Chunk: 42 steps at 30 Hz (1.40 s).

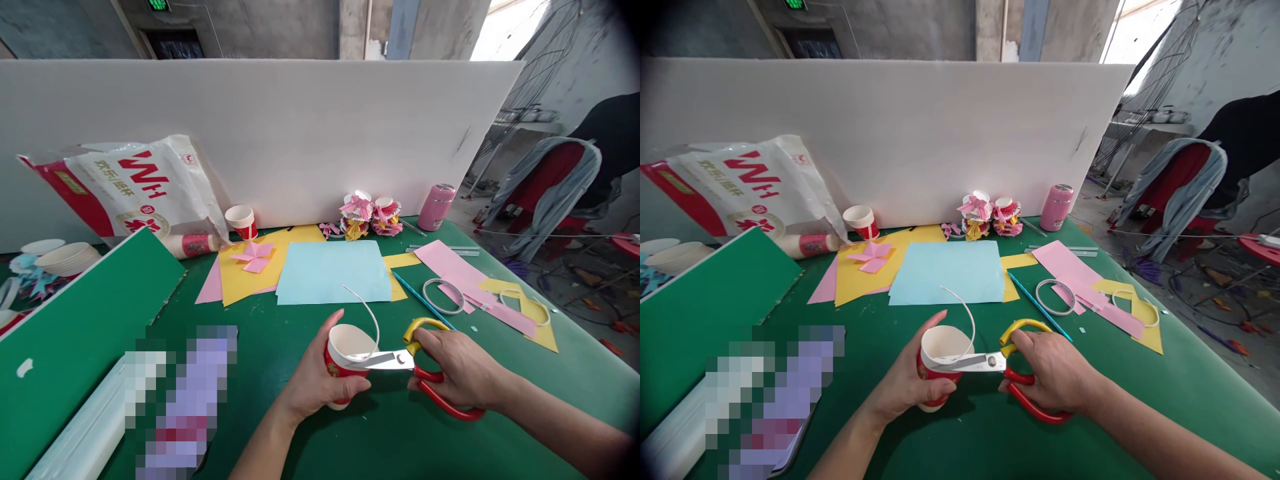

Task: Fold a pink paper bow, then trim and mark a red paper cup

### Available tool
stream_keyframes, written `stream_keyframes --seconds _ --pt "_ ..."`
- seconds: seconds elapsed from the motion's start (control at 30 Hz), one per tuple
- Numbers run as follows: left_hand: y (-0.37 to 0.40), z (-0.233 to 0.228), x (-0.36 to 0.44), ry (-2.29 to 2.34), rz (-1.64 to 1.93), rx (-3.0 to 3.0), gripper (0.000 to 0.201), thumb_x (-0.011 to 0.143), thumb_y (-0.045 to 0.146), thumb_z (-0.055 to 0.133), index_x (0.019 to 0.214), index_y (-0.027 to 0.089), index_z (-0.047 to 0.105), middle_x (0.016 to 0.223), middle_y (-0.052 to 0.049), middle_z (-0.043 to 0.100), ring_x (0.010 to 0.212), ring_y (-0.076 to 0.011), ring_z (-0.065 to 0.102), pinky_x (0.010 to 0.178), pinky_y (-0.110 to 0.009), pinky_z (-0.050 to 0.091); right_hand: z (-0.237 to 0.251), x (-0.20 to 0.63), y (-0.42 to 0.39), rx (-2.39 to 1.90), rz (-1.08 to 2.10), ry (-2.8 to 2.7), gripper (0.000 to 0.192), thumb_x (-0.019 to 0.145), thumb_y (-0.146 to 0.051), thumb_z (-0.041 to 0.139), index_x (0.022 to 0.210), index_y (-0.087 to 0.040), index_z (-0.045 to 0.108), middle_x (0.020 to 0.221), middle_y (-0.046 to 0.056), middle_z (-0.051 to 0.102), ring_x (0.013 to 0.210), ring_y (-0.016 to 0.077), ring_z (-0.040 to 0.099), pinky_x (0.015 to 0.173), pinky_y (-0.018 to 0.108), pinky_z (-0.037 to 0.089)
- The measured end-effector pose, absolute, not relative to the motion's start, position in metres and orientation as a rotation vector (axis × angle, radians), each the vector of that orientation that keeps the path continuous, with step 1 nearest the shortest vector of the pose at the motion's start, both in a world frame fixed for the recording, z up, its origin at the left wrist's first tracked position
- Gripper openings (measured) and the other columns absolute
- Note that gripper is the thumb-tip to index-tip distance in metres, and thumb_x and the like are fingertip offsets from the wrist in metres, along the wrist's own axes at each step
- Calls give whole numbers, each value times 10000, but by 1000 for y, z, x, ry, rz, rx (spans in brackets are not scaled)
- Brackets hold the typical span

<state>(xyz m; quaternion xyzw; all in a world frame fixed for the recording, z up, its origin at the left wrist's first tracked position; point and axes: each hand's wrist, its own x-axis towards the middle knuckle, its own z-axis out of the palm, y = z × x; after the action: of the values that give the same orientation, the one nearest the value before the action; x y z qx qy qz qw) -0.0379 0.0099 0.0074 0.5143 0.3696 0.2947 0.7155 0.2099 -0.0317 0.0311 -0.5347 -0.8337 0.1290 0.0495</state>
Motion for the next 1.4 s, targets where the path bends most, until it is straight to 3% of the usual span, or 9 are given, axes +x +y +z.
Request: stream_keyframes --seconds 0.23,0.37,0.5,0.73,0.9,1.03,1.4 --pt "11 8 -38 785 623 1091 1075 523 212 818 1407 200 206 1028 -62 580 979 -226 534 863 -347 421 31 212 -33 -1603 360 -2522 378 779 -482 570 959 -155 514 797 82 654 658 229 599 566 328 434" --pt "6 9 -30 853 661 1040 1091 519 189 807 1412 219 180 972 -49 571 808 -178 562 699 -305 473 31 207 -31 -1577 366 -2513 375 763 -494 581 930 -165 513 858 91 645 729 239 595 625 343 447" --pt "2 10 -26 880 677 1002 1107 541 195 786 1423 228 118 950 -58 581 619 -114 527 495 -231 433 32 205 -29 -1592 376 -2502 370 774 -482 564 951 -161 514 893 102 644 772 249 598 662 357 453" --pt "1 11 -26 891 699 1003 1121 548 206 786 1427 235 91 931 -59 595 605 -117 528 442 -204 418 34 206 -29 -1638 445 -2516 385 788 -479 549 983 -148 525 830 95 665 688 239 610 599 340 448" --pt "3 7 -27 913 728 1045 1120 533 216 799 1423 228 119 986 -73 595 669 -141 562 561 -277 493 30 206 -30 -1654 474 -2528 391 804 -497 519 979 -148 521 813 91 662 660 236 603 577 342 442" --pt "6 3 -27 955 743 1146 1073 530 264 802 1410 212 190 1003 -86 598 811 -221 593 663 -347 516 32 204 -29 -1614 431 -2509 374 781 -495 553 949 -164 512 855 90 649 720 241 600 615 345 450" --pt "7 4 -29 1035 812 1370 1056 562 304 786 1402 168 159 1090 -124 593 1010 -302 556 862 -443 457 33 204 -29 -1622 412 -2487 381 775 -459 561 1003 -157 518 966 123 642 840 271 598 724 412 477"
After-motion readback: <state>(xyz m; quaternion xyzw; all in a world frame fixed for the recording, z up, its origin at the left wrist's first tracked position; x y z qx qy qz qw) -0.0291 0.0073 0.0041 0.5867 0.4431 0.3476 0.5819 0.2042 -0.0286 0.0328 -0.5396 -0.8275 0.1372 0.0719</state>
